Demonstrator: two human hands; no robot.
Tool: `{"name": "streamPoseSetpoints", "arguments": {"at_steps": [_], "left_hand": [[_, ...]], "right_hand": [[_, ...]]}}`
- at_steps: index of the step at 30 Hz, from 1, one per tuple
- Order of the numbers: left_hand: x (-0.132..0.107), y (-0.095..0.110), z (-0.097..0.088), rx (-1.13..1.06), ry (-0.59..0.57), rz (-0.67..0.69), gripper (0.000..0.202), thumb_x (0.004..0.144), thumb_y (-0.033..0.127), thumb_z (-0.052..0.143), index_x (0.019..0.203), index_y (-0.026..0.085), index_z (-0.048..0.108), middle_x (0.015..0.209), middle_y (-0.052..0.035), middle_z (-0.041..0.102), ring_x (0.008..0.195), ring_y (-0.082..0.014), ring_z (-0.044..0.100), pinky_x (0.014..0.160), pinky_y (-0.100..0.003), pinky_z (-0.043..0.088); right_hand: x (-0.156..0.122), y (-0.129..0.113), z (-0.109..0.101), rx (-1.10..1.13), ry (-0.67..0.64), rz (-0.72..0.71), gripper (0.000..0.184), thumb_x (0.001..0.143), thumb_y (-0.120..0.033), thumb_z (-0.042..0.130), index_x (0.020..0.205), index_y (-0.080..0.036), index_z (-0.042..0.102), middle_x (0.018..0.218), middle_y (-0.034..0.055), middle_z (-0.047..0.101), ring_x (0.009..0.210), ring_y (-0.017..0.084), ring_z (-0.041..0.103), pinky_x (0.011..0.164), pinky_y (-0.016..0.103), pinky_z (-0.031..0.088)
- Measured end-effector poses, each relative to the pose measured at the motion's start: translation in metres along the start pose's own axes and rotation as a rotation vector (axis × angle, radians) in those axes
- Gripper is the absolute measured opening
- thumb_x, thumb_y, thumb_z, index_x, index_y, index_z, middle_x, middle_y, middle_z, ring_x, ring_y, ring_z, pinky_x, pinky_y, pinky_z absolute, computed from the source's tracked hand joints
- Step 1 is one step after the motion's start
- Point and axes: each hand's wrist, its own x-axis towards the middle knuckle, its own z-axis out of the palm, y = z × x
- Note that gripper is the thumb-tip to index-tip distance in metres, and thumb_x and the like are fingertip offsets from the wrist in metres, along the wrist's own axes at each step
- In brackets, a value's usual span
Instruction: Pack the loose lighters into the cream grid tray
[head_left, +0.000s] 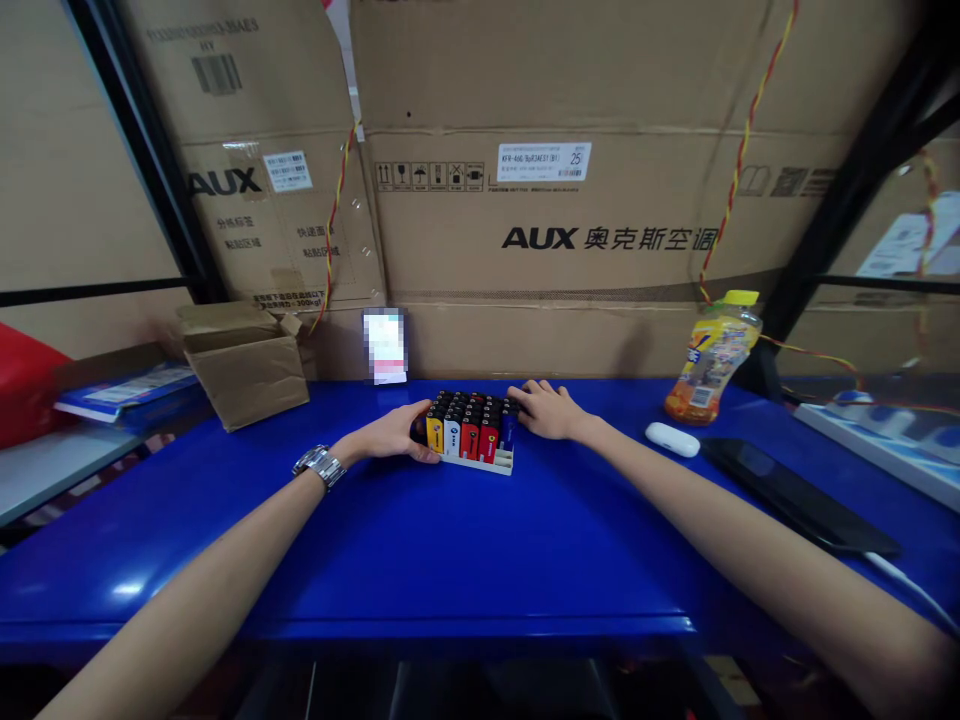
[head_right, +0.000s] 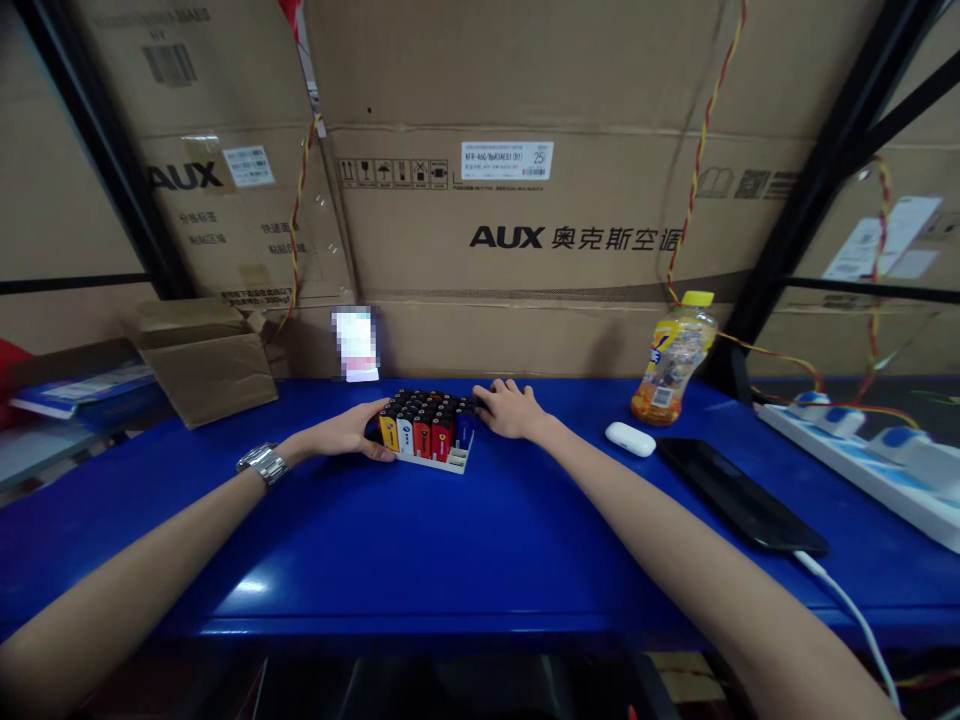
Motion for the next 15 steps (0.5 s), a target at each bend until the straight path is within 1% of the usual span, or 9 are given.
{"name": "streamPoseSetpoints", "arguments": {"at_steps": [2,4,5,7,9,11,13,15], "left_hand": [[0.0,-0.002,-0.001,0.009,-0.01,0.012,0.073,0.059,0.037,0.076,0.125,0.017,0.051,0.12,-0.01,0.062,0.11,-0.0328,0.055,0.093,-0.046,0.04],[0.0,-0.003,-0.001,0.031,-0.013,0.011,0.074,0.06,0.038,0.074,0.127,0.018,0.05,0.12,-0.0096,0.062,0.109,-0.0328,0.056,0.092,-0.046,0.041],[0.0,-0.004,-0.002,0.046,-0.012,0.007,0.074,0.06,0.038,0.073,0.127,0.019,0.05,0.12,-0.0096,0.062,0.108,-0.0329,0.056,0.091,-0.047,0.041],[0.0,-0.003,-0.002,0.079,-0.002,-0.001,0.073,0.061,0.039,0.073,0.127,0.018,0.05,0.12,-0.0097,0.063,0.108,-0.033,0.056,0.092,-0.047,0.041],[0.0,0.0,-0.001,0.115,0.023,-0.016,0.072,0.06,0.04,0.073,0.124,0.018,0.052,0.121,-0.0104,0.062,0.109,-0.0333,0.056,0.093,-0.048,0.04],[0.001,0.005,0.0,0.151,0.067,-0.039,0.073,0.058,0.042,0.075,0.123,0.017,0.053,0.124,-0.0114,0.062,0.112,-0.0338,0.055,0.095,-0.048,0.039],[0.001,0.008,0.002,0.183,0.113,-0.074,0.074,0.056,0.043,0.076,0.121,0.016,0.053,0.125,-0.0126,0.061,0.114,-0.0344,0.055,0.096,-0.048,0.039],[0.001,0.008,0.002,0.207,0.149,-0.113,0.075,0.055,0.046,0.077,0.12,0.016,0.054,0.126,-0.0134,0.061,0.115,-0.0349,0.055,0.096,-0.047,0.04]], "right_hand": [[-0.007,0.004,0.003,-0.007,0.035,0.047,0.035,0.092,-0.036,0.038,0.118,-0.018,0.053,0.117,0.0175,0.055,0.109,0.034,0.049,0.081,0.048,0.04],[-0.011,0.007,0.005,-0.002,0.096,0.061,0.035,0.092,-0.04,0.04,0.113,-0.016,0.054,0.118,0.0183,0.055,0.108,0.033,0.049,0.08,0.047,0.04],[-0.011,0.008,0.007,0.009,0.129,0.044,0.034,0.092,-0.04,0.041,0.113,-0.015,0.054,0.119,0.0181,0.055,0.107,0.033,0.049,0.081,0.046,0.04],[-0.01,0.01,0.009,0.048,0.172,-0.042,0.032,0.092,-0.035,0.043,0.115,-0.015,0.054,0.119,0.017,0.057,0.107,0.031,0.049,0.081,0.043,0.04],[-0.008,0.011,0.011,0.092,0.174,-0.147,0.03,0.093,-0.029,0.043,0.118,-0.015,0.054,0.117,0.0163,0.059,0.107,0.029,0.05,0.082,0.041,0.041],[-0.006,0.011,0.012,0.118,0.159,-0.214,0.029,0.094,-0.025,0.042,0.118,-0.014,0.055,0.111,0.0164,0.061,0.105,0.028,0.052,0.083,0.039,0.041],[-0.004,0.01,0.014,0.13,0.157,-0.233,0.032,0.093,-0.025,0.043,0.12,-0.012,0.055,0.107,0.0168,0.062,0.101,0.027,0.055,0.084,0.039,0.042],[-0.003,0.01,0.016,0.138,0.175,-0.219,0.039,0.092,-0.024,0.045,0.127,-0.01,0.05,0.107,0.0182,0.061,0.1,0.028,0.055,0.085,0.041,0.043]]}}
